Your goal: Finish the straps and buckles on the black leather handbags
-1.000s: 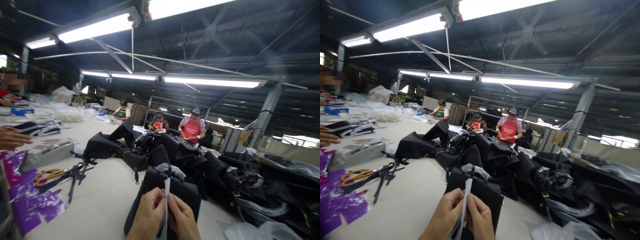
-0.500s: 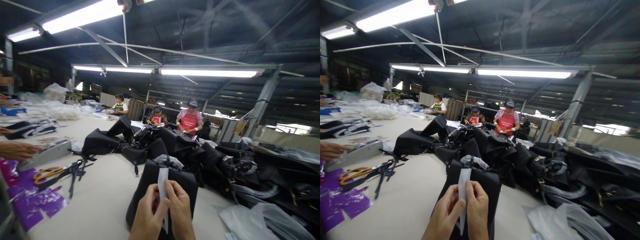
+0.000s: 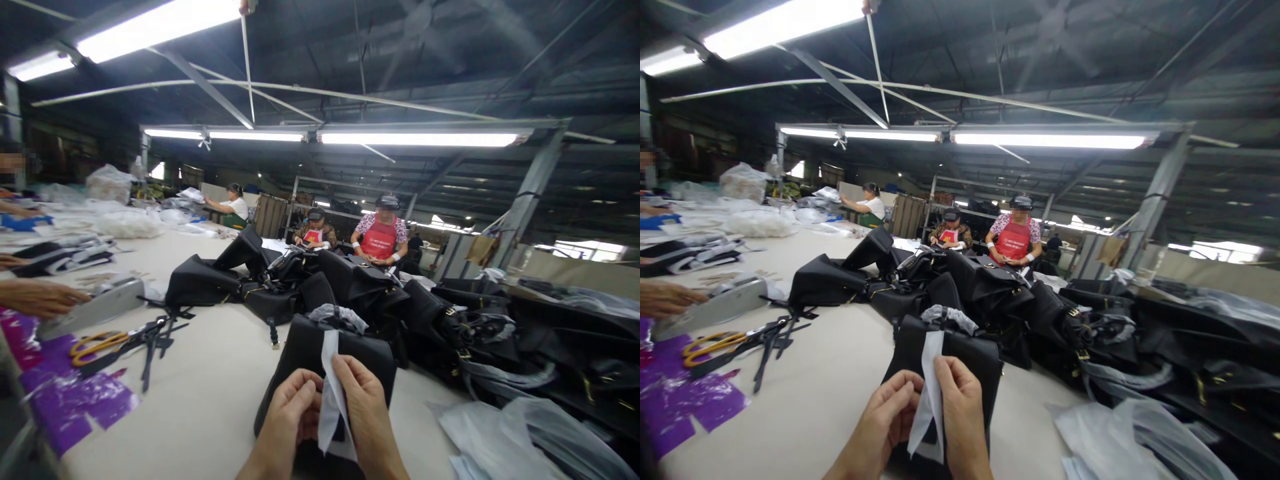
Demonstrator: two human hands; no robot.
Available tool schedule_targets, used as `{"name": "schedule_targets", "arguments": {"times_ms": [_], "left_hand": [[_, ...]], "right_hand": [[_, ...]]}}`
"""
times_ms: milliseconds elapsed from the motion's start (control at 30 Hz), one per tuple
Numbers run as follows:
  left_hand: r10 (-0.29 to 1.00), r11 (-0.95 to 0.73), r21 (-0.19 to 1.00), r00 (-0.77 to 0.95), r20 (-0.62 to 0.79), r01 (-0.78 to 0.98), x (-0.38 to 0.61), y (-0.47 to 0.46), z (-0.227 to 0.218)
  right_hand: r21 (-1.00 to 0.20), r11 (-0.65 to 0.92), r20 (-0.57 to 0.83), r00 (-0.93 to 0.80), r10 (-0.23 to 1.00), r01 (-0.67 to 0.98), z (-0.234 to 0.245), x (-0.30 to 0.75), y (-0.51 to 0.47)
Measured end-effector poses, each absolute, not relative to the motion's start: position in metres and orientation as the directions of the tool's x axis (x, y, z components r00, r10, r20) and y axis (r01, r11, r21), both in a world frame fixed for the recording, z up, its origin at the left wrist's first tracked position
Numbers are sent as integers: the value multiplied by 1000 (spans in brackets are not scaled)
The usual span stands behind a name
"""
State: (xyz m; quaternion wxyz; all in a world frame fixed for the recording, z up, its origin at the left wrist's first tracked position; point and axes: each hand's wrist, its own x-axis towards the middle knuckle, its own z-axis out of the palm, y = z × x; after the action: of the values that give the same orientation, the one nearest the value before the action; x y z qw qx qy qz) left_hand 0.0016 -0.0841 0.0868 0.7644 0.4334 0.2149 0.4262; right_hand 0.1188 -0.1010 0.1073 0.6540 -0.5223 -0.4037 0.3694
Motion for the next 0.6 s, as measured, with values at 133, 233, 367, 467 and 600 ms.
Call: {"name": "schedule_targets", "arguments": {"times_ms": [133,233,367,467,600], "left_hand": [[777,346,815,628,29,-465,3,-82,80],[777,285,834,623,88,-473,6,-78,73],[806,245,845,584,94,-475,6,-77,70],[837,118,871,520,171,-477,6,-79,70],[859,-95,926,440,261,-364,9,-85,69]], "right_hand": [[-976,203,156,409,899,-74,105,117,-99],[-977,202,155,428,891,-68,105,116,-99],[-974,208,155,412,898,-86,104,117,-101],[-973,220,166,442,882,-73,101,114,-99],[-961,245,276,529,803,129,97,104,-94]]}}
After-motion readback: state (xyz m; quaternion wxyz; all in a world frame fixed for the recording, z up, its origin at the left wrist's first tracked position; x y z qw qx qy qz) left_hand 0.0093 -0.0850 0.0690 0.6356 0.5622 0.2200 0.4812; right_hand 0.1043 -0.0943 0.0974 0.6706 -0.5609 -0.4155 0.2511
